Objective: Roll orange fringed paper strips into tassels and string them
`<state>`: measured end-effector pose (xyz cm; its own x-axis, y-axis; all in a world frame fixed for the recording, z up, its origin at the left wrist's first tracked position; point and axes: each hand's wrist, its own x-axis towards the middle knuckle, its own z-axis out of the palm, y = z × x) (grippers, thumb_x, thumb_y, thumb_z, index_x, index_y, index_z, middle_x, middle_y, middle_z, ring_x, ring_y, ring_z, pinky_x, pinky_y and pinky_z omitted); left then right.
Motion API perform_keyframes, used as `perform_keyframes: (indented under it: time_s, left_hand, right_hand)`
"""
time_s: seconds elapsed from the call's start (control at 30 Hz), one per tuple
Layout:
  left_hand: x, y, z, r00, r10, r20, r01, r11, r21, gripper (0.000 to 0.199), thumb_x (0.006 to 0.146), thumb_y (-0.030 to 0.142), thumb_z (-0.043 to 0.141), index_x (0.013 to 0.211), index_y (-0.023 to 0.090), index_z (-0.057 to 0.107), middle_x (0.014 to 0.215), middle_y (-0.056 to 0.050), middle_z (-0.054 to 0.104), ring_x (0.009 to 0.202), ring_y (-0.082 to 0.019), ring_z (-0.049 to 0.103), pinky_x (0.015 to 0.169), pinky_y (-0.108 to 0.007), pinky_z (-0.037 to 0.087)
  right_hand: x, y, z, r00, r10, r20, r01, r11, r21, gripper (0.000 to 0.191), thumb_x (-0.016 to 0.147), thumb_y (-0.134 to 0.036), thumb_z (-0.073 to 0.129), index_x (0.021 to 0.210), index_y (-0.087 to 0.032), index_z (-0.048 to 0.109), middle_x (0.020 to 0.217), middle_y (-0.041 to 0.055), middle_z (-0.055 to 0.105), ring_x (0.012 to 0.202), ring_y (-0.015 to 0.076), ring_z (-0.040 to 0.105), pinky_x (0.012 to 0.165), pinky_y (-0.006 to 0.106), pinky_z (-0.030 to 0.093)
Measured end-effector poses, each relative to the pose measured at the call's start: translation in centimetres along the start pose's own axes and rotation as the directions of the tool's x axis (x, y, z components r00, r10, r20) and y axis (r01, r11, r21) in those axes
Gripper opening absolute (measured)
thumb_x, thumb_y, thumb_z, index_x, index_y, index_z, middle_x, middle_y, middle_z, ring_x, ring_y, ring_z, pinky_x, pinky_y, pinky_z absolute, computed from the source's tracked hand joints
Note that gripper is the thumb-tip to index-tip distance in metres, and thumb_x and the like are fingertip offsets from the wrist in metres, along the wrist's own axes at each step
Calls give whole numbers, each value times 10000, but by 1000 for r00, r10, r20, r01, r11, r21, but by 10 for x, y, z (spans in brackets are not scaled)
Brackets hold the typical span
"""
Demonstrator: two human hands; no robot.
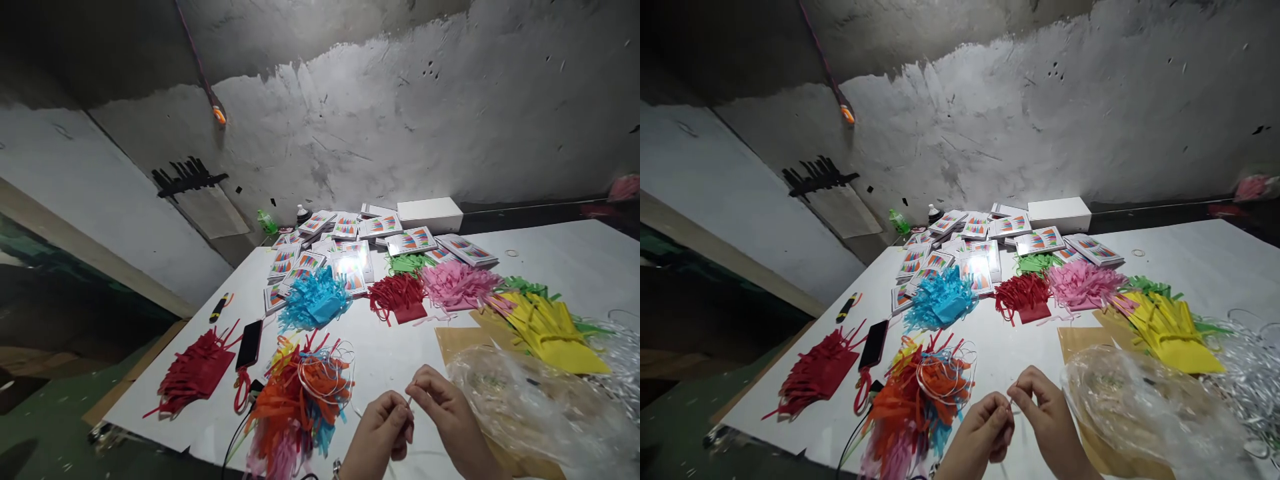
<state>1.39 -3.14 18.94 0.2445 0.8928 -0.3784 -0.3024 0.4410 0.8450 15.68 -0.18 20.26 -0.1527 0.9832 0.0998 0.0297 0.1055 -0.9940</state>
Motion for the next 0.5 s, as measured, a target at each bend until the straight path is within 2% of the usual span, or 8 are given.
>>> perform_keyframes:
  time_s: [0.1,0.23,0.3,0.37,0.43,0.5]
  left_hand:
    - [-3,2,-2,1000,1,-19,1,995,101,577,696,759,697,710,209,525,520,100,372,426,-46,232,436,-235,154]
    - [-3,3,-3,995,85,-47,-72,971,230,554,779,757,607,719,216,503,551,95,362,454,-65,245,459,-260,161]
    - [0,4,-7,994,113,-8,-105,952,288,517,831,720,573,744,215,512,590,83,386,496,-81,294,487,-259,211]
    - [4,5,-15,991,119,53,-131,920,370,474,889,673,525,782,212,532,622,73,409,535,-96,338,520,-259,259]
    - [8,7,-27,987,131,96,-161,868,471,433,932,621,490,810,209,548,629,74,411,554,-105,355,548,-257,289]
    - [14,8,-40,978,181,102,-206,789,578,385,958,557,479,822,206,558,654,68,433,593,-114,383,592,-255,321]
  right_hand:
    - [4,-1,-2,997,31,-73,-28,999,38,321,850,-554,570,655,-303,522,651,-28,482,620,209,514,590,363,487]
    - [5,2,-7,991,3,-134,-1,1000,15,308,876,-544,556,691,-298,542,669,-38,474,628,186,498,605,344,456]
    - [7,4,-6,993,35,-111,-25,995,91,300,889,-565,533,748,-301,555,649,-52,495,589,168,520,582,329,452]
    - [10,5,-7,992,128,-9,-123,969,215,313,897,-603,500,818,-303,546,616,-72,528,477,139,518,482,295,409]
    - [17,4,-13,972,217,86,-232,929,289,333,884,-626,516,843,-296,525,583,-87,558,366,102,466,384,246,315]
    - [26,2,-28,963,269,21,-258,897,358,342,835,-614,608,822,-285,511,551,-102,546,323,68,395,336,203,240]
